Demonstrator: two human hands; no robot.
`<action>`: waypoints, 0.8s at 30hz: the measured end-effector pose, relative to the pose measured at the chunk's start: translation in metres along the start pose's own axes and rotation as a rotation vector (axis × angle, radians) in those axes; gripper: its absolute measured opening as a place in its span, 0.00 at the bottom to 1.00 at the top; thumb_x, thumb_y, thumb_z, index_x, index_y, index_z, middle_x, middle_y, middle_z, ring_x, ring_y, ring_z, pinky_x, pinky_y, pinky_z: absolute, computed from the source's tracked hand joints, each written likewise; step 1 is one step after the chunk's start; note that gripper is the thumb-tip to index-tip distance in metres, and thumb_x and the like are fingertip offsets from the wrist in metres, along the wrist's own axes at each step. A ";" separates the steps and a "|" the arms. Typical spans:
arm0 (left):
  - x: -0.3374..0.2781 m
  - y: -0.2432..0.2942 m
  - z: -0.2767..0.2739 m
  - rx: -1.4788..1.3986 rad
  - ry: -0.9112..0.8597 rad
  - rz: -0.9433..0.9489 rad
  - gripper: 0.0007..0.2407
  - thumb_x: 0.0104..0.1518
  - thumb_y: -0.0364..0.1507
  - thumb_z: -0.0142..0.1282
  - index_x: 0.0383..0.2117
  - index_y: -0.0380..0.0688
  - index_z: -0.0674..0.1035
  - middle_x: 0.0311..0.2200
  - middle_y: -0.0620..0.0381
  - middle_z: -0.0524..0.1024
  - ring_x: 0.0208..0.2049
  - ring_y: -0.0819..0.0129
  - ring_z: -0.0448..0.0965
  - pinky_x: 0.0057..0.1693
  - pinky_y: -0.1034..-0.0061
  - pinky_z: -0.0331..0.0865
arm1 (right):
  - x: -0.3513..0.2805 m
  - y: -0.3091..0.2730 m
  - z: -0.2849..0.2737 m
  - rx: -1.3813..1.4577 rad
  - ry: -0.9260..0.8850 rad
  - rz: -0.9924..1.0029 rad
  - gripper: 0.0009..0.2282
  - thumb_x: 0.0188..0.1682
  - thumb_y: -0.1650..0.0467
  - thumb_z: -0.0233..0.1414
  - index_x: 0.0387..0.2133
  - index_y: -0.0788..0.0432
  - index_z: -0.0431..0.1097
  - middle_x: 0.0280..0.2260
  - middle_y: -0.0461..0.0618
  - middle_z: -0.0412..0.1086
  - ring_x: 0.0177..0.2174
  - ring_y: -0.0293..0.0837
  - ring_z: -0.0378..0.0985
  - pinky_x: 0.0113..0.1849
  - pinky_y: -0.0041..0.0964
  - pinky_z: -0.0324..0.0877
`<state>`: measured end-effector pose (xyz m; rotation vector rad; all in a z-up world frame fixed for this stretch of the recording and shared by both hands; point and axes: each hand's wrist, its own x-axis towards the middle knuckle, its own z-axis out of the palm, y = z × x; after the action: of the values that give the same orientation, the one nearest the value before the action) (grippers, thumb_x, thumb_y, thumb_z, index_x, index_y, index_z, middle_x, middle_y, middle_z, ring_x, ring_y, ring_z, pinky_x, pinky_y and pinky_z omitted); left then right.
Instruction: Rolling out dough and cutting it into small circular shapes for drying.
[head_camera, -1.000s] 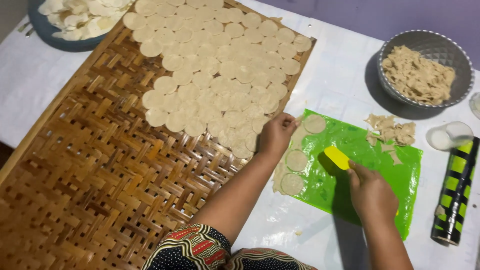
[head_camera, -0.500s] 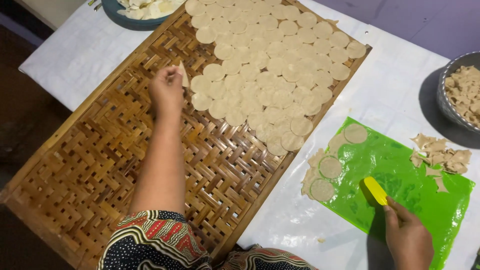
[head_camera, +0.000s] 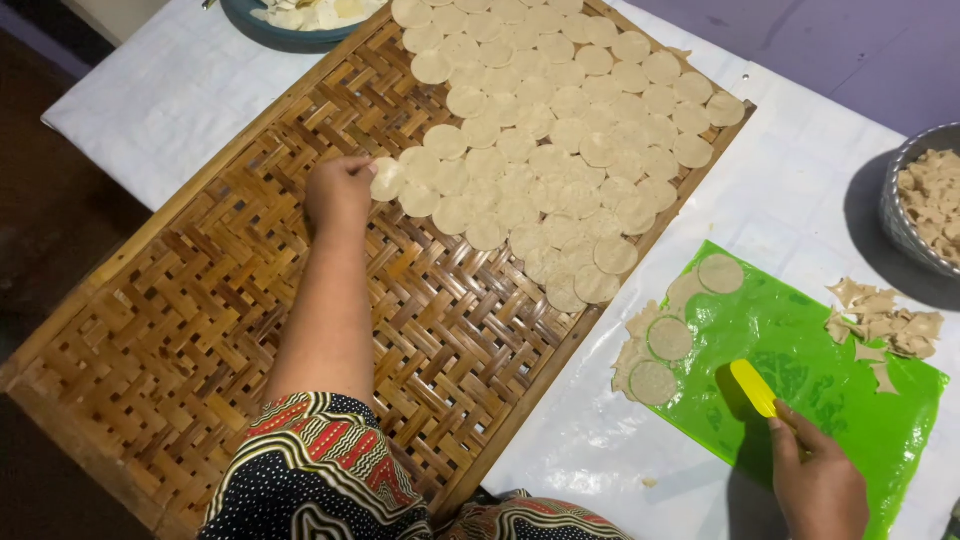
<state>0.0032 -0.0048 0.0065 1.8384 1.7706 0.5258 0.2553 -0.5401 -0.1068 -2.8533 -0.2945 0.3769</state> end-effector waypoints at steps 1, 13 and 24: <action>0.007 -0.009 0.004 -0.001 -0.007 0.006 0.08 0.61 0.31 0.58 0.45 0.49 0.84 0.45 0.56 0.83 0.39 0.65 0.85 0.49 0.67 0.77 | -0.001 -0.004 -0.003 -0.001 0.004 0.008 0.13 0.59 0.61 0.54 0.55 0.41 0.78 0.42 0.55 0.81 0.33 0.57 0.84 0.33 0.50 0.77; -0.110 0.085 0.114 -0.153 -0.264 0.352 0.14 0.59 0.20 0.52 0.52 0.41 0.76 0.58 0.50 0.71 0.40 0.67 0.80 0.45 0.83 0.80 | 0.050 -0.053 0.010 -0.330 0.251 -0.198 0.13 0.56 0.56 0.52 0.50 0.34 0.78 0.33 0.48 0.75 0.27 0.54 0.80 0.27 0.48 0.75; -0.218 0.121 0.343 0.124 -0.632 1.045 0.27 0.47 0.42 0.67 0.52 0.50 0.71 0.48 0.54 0.69 0.54 0.53 0.71 0.60 0.61 0.68 | 0.126 -0.052 0.051 -0.569 0.524 -0.327 0.08 0.57 0.56 0.53 0.33 0.32 0.81 0.27 0.42 0.71 0.27 0.47 0.80 0.31 0.40 0.74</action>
<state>0.2943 -0.2574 -0.1702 2.5542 0.3620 0.1318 0.3516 -0.4503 -0.1693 -3.1981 -0.8519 -0.6038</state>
